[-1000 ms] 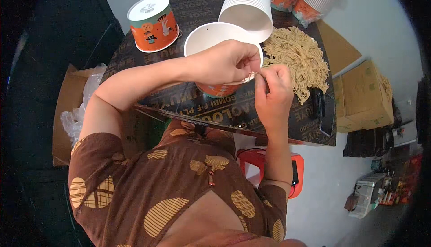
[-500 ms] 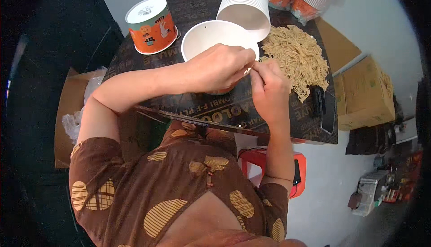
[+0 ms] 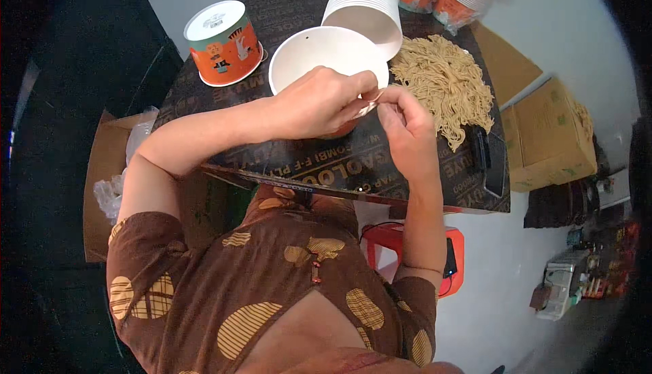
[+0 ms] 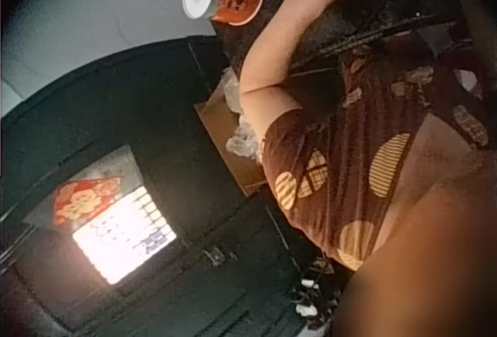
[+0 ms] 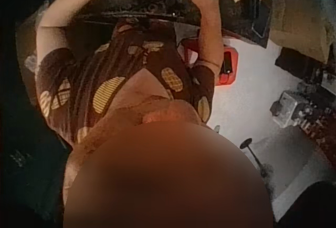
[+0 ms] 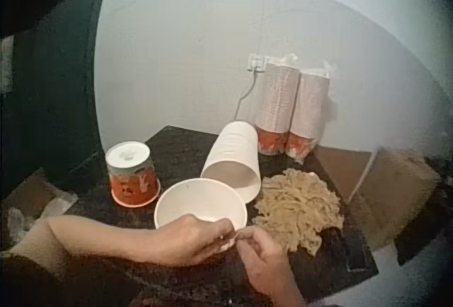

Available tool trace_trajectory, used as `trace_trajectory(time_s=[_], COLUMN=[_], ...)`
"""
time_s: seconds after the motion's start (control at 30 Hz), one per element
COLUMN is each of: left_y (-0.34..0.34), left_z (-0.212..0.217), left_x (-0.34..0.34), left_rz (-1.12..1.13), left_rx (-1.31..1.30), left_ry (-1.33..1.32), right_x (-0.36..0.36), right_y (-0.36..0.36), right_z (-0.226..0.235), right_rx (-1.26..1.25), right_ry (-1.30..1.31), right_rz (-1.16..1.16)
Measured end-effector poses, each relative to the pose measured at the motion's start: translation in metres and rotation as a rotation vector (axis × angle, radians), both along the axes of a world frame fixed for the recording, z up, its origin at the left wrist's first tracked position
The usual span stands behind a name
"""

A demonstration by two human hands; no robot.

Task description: Unwrapping stacks of paper buckets and applying rubber bands to individual buckets for packaging.

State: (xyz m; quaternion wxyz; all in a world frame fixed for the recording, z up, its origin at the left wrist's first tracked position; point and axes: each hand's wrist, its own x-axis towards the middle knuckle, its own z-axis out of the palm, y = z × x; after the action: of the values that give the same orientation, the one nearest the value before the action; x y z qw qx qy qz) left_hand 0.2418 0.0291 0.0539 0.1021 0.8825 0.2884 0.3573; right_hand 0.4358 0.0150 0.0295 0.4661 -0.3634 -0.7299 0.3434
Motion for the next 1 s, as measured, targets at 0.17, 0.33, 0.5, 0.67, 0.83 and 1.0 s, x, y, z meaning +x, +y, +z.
trace_trajectory(time_s=[0.17, 0.33, 0.5, 0.67, 0.83, 1.0], left_y=[-0.002, 0.0, 0.003, 0.005, 0.013, 0.016], left_z=[-0.001, -0.001, 0.003, 0.007, 0.013, 0.015], left_x=[0.003, 0.002, 0.003, 0.005, 0.003, 0.006], left_rz=[-0.009, -0.027, -0.053, -0.052, -0.107, -0.07], left_rx=[-0.035, -0.015, -0.041, -0.145, -0.311, -0.556], left_ry=[0.024, 0.055, 0.052, 0.022, 0.013, -0.101], right_x=[-0.002, 0.001, 0.004, 0.0, -0.012, -0.01], right_y=[0.001, -0.001, 0.0, -0.002, -0.016, -0.024], right_z=[0.0, 0.002, 0.004, -0.003, -0.012, -0.027], right_rx=[-0.037, -0.06, -0.208, -0.133, 0.159, 0.287], right_ry=[0.024, -0.027, 0.013, 0.046, -0.127, -0.211], right_rz=[-0.074, 0.007, 0.073, -0.043, -0.304, -0.33])
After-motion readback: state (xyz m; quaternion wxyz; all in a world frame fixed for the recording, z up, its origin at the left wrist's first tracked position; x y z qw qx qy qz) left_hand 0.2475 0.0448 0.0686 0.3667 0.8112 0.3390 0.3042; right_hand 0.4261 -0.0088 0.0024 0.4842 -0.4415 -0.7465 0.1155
